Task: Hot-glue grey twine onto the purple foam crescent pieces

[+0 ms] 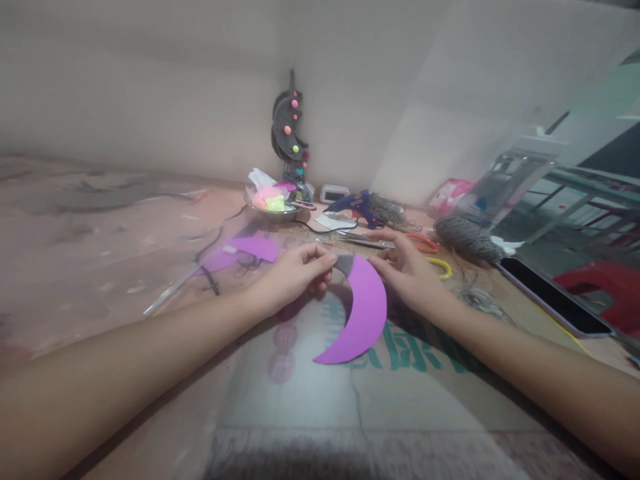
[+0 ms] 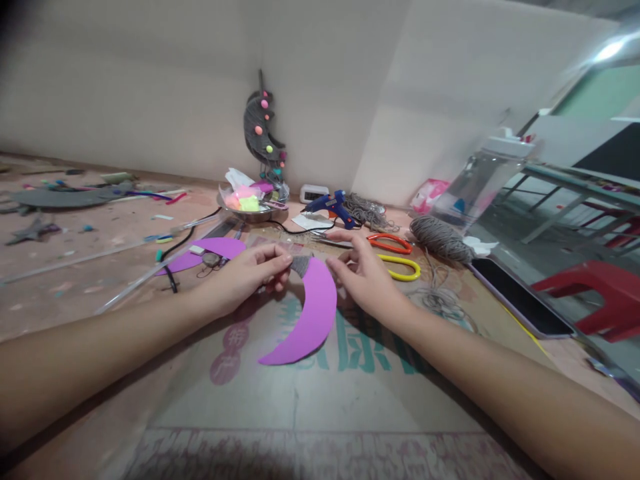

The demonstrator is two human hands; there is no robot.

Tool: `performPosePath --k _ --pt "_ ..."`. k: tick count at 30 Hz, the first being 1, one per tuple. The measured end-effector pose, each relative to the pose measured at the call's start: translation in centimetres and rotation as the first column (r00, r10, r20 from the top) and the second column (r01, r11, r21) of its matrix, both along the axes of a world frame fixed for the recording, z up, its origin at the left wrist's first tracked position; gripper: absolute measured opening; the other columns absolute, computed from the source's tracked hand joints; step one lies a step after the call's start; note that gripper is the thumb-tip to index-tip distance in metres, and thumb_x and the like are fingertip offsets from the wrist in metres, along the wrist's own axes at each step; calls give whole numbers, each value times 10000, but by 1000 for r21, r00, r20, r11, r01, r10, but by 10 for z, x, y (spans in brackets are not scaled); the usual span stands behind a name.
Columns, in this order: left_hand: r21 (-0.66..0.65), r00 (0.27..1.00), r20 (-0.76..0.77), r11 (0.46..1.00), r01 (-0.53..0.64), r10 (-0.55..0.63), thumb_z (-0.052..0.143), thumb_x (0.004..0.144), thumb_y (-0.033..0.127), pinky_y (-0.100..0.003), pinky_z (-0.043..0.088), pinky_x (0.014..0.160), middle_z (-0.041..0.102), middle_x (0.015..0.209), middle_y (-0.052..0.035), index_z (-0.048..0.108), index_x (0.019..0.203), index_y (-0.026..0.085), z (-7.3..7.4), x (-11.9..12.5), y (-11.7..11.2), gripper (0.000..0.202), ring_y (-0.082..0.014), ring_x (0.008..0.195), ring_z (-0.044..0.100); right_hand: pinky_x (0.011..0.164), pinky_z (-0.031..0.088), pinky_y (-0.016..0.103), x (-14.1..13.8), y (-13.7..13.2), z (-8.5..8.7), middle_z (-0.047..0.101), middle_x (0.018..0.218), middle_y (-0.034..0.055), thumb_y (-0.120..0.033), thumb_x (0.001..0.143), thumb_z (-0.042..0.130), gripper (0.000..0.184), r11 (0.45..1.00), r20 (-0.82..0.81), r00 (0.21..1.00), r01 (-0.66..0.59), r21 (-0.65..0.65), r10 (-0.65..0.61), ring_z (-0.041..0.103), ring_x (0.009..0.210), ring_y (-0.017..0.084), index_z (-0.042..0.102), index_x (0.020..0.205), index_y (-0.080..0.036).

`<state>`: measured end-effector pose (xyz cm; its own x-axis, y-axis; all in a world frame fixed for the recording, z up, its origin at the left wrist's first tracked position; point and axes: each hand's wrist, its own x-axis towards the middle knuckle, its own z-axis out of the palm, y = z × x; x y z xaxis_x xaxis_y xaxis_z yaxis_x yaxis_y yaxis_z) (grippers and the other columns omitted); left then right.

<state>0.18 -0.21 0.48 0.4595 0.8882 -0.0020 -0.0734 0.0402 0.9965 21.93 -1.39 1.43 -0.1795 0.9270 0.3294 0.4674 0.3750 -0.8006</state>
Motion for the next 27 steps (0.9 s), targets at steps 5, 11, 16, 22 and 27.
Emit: performPosePath --k 5,11,16,22,27 --pt "7 997 23 997 -74 74 588 851 388 -199 403 504 526 657 34 469 769 166 1 0 1 265 -67 513 497 514 395 234 -3 -7 9 493 623 -21 -474 919 447 344 994 -19 1000 9 -113 -11 473 553 108 543 768 -180" --pt "89 997 -76 996 -3 10 561 868 388 -202 397 537 543 665 21 478 752 158 3 0 0 271 -73 545 493 472 355 216 -11 -15 5 472 603 -35 -493 870 511 353 977 25 997 -68 -204 74 434 522 96 513 708 -180" --pt "263 968 -252 962 70 -1 510 868 490 -216 399 577 584 709 -8 589 806 145 5 -1 -3 360 -106 624 516 484 340 212 -10 -14 2 466 614 -32 -436 890 491 318 987 42 996 -67 -149 74 427 543 96 500 700 -182" --pt "227 945 -327 970 88 -10 498 865 464 -220 378 558 583 750 -5 620 852 167 6 -3 -4 321 -123 652 514 517 343 224 -12 -19 3 466 613 -30 -355 888 489 282 984 172 972 -143 -106 160 426 568 101 500 663 -183" --pt "270 935 -355 955 126 -22 504 854 505 -220 327 524 505 653 13 591 733 152 5 -3 -3 384 -110 600 457 532 334 238 -14 -20 3 458 602 -28 -335 894 477 294 984 261 950 -158 -76 173 422 581 108 487 640 -189"
